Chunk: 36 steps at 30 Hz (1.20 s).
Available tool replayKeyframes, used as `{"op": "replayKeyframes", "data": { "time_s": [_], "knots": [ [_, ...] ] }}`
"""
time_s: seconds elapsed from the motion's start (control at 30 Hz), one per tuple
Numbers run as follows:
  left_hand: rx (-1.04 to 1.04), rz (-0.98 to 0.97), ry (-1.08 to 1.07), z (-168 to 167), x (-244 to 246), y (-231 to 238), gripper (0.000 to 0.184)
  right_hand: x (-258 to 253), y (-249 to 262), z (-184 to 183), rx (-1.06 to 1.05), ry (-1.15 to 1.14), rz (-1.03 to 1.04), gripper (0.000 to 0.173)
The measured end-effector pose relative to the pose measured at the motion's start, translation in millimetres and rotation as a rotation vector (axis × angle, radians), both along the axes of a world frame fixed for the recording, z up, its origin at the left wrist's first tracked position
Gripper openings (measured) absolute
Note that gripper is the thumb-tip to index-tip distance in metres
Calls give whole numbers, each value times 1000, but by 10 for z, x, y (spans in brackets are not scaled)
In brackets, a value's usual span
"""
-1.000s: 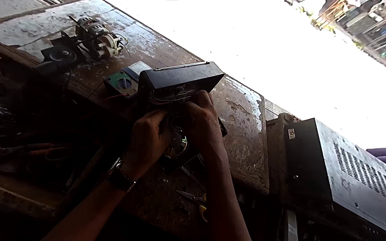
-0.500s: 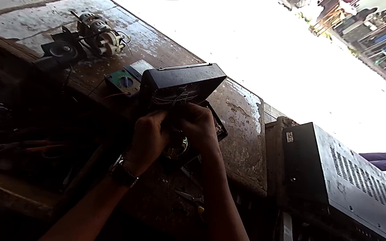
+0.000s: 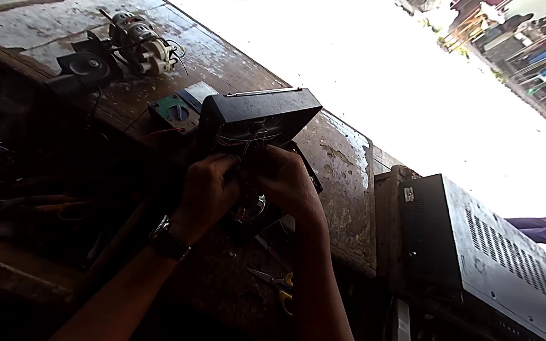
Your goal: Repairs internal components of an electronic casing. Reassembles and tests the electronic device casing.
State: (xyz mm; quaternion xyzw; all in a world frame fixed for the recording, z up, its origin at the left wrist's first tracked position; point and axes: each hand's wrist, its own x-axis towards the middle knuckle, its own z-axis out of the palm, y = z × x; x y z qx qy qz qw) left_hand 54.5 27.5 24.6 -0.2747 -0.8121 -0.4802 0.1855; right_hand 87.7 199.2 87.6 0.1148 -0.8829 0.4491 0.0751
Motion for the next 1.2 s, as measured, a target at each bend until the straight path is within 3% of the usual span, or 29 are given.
{"op": "replayKeyframes", "data": {
  "time_s": [0.17,0.47,0.87,1.2],
  "knots": [
    [-14,65,-3,24,46,0,20,-7,-10,-16,50,28,-17,6],
    [-7,155,116,20,198,-15,18,-2,-55,-21,145,48,-89,15],
    [133,-68,211,15,105,-18,12,20,-48,-5,2,-25,-91,17],
    [190,-83,149,-32,85,36,16,74,55,99,-40,-110,0,21]
  ]
}}
